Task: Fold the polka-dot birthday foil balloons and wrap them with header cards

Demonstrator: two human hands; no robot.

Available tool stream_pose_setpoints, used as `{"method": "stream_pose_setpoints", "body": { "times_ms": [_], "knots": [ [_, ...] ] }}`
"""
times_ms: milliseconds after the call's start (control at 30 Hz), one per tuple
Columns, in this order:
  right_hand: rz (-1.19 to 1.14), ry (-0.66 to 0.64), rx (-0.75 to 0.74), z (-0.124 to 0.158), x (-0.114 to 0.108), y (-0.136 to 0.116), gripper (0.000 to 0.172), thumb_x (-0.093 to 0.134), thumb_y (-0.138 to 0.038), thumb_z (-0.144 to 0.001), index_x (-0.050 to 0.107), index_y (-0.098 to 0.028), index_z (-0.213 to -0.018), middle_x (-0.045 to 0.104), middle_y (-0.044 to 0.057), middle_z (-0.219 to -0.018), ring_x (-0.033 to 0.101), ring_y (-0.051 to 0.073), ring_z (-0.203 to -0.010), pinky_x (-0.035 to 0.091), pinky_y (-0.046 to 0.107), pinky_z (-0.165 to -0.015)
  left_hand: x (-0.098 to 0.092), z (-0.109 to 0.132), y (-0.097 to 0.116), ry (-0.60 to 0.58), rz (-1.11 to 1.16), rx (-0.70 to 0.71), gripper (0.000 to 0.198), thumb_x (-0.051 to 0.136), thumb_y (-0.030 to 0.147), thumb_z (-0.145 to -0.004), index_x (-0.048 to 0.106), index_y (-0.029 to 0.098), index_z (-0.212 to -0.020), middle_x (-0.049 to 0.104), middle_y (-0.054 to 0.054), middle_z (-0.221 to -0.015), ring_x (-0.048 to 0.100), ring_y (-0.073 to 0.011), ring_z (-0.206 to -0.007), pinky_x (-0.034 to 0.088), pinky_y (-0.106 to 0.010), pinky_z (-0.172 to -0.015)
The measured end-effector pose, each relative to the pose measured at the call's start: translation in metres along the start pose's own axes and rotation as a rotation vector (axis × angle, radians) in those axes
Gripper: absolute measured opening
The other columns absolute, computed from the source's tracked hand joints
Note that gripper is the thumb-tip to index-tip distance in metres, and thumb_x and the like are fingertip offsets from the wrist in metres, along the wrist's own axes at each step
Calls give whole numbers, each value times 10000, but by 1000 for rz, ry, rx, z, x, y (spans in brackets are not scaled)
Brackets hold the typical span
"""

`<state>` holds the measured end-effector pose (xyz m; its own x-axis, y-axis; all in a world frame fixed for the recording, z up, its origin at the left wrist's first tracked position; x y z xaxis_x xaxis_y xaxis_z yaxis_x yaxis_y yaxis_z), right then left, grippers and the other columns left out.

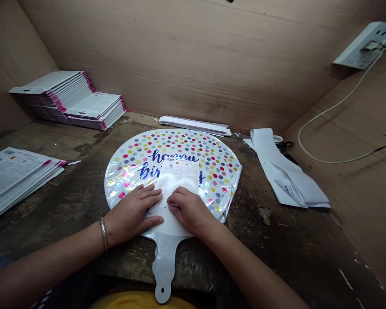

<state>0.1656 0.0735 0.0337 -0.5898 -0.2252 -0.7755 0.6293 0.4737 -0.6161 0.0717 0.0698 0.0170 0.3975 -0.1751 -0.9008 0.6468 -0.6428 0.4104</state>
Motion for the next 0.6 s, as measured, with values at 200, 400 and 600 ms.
{"method": "stream_pose_setpoints", "body": {
  "times_ms": [200,400,600],
  "knots": [
    [150,-204,-82,-17,18,-12,103,530,-138,-823,623,-184,-823,566,24,-858,552,127,-770,430,232,-691,-2,0,1,21,14,18,510,584,489,-792,533,207,-1213,543,-87,-1284,430,-302,-1227,287,-503,-1034],
    [239,-203,-107,-23,25,-15,105,475,-139,-835,570,-176,-812,534,28,-847,498,133,-734,406,244,-656,-1,1,0,20,6,12,527,583,499,-788,530,197,-1216,531,-91,-1299,421,-308,-1237,281,-510,-1037],
    [-439,-126,225,23,-6,12,166,405,-316,-896,486,-202,-808,537,9,-754,454,108,-572,387,231,-533,0,1,-5,-11,-3,-21,541,557,526,-799,524,199,-1229,522,-88,-1311,411,-305,-1248,268,-531,-1043]
  ]
}}
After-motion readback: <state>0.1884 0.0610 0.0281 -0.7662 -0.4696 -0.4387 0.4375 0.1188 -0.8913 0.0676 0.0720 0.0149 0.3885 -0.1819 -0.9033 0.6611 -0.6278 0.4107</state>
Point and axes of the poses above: each hand's wrist, its own z-axis away from the middle knuckle, its own x-axis out of the palm, y = z × x, the point moved 10 cm from there along -z, towards the middle knuckle
